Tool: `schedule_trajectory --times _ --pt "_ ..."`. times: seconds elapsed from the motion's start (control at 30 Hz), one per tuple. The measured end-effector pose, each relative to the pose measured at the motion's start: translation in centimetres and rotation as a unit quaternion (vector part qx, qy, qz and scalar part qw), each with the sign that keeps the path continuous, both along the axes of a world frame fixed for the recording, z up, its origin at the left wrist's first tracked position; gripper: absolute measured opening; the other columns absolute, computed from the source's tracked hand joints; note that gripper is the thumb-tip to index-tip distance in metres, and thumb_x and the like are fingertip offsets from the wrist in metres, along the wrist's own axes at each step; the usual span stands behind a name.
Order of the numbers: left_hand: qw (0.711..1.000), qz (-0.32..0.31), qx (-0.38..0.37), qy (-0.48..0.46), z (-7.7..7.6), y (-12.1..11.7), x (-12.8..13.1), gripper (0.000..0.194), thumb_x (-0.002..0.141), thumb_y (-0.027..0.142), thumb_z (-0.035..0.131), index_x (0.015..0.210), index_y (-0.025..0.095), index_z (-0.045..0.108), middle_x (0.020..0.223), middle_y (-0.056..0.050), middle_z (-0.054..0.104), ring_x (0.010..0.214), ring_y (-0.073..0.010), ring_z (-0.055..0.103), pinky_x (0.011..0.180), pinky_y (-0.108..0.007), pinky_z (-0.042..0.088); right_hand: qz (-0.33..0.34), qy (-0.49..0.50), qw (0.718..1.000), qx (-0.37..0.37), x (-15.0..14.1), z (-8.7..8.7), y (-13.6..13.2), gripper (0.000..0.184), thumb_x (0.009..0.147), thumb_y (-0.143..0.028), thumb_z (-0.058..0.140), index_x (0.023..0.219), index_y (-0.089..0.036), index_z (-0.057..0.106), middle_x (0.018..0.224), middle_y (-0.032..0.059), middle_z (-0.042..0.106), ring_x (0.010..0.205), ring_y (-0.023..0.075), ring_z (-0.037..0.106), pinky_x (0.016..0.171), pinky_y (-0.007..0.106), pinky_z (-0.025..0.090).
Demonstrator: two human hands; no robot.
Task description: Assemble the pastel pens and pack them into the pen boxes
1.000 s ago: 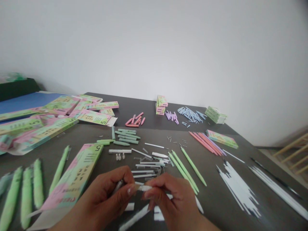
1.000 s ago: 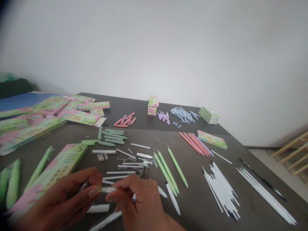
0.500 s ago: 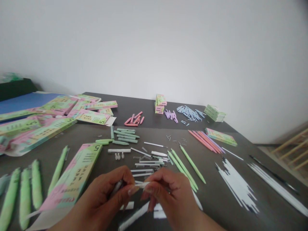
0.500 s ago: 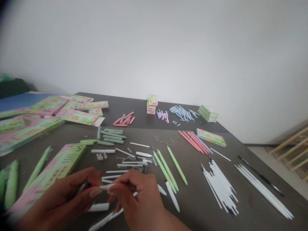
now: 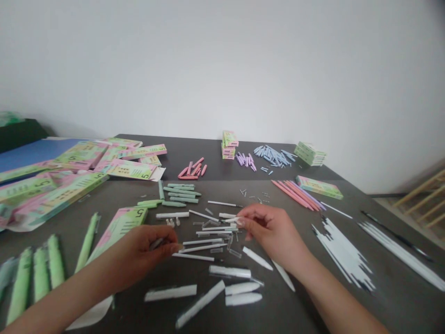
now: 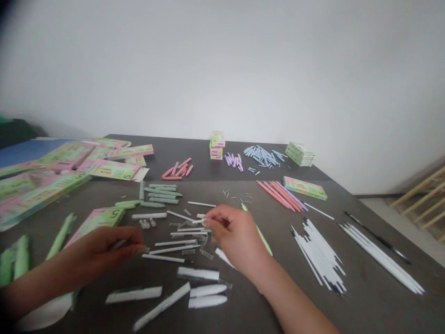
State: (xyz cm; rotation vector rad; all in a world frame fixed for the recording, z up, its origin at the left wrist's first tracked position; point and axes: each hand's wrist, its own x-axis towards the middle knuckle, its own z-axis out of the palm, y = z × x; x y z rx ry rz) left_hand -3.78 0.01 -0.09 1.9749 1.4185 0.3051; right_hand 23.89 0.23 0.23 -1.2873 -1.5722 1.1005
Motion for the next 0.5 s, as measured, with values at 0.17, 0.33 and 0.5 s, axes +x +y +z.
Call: schedule_trajectory --times 0.17,0.33,0.5 --pt "0.994 -0.037 -0.033 0.096 -0.6 -0.3 1.2 0.033 0.086 0.041 0.043 0.077 0.02 0.066 0.071 -0.003 0.067 0.067 -0.0206 0.059 0.062 -0.029 0.041 -0.002 -0.072 0.997 0.027 1.4 -0.3 1.0 0.009 0.078 -0.023 0.063 0.078 -0.018 0.069 0.061 -0.0015 0.061 0.056 0.0116 0.05 0.052 0.023 0.035" --pt "0.986 -0.064 -0.049 0.147 -0.8 -0.7 2.2 0.03 0.086 0.037 0.04 0.076 0.021 0.064 0.076 -0.005 0.07 0.07 -0.0227 0.062 0.064 -0.031 0.043 0.023 -0.126 0.992 0.012 0.7 -0.6 1.0 0.005 0.076 -0.015 0.065 0.074 -0.017 0.07 0.062 -0.001 0.062 0.057 0.0118 0.051 0.054 0.023 0.034" --pt "0.981 -0.081 -0.054 0.169 -1.0 -0.9 2.3 0.027 0.086 0.035 0.04 0.075 0.021 0.06 0.078 -0.006 0.07 0.072 -0.0235 0.063 0.064 -0.031 0.043 0.056 -0.144 0.988 -0.003 -0.5 -1.8 0.6 0.009 0.075 -0.008 0.065 0.077 -0.016 0.069 0.065 -0.0007 0.064 0.059 0.0116 0.053 0.055 0.022 0.036"
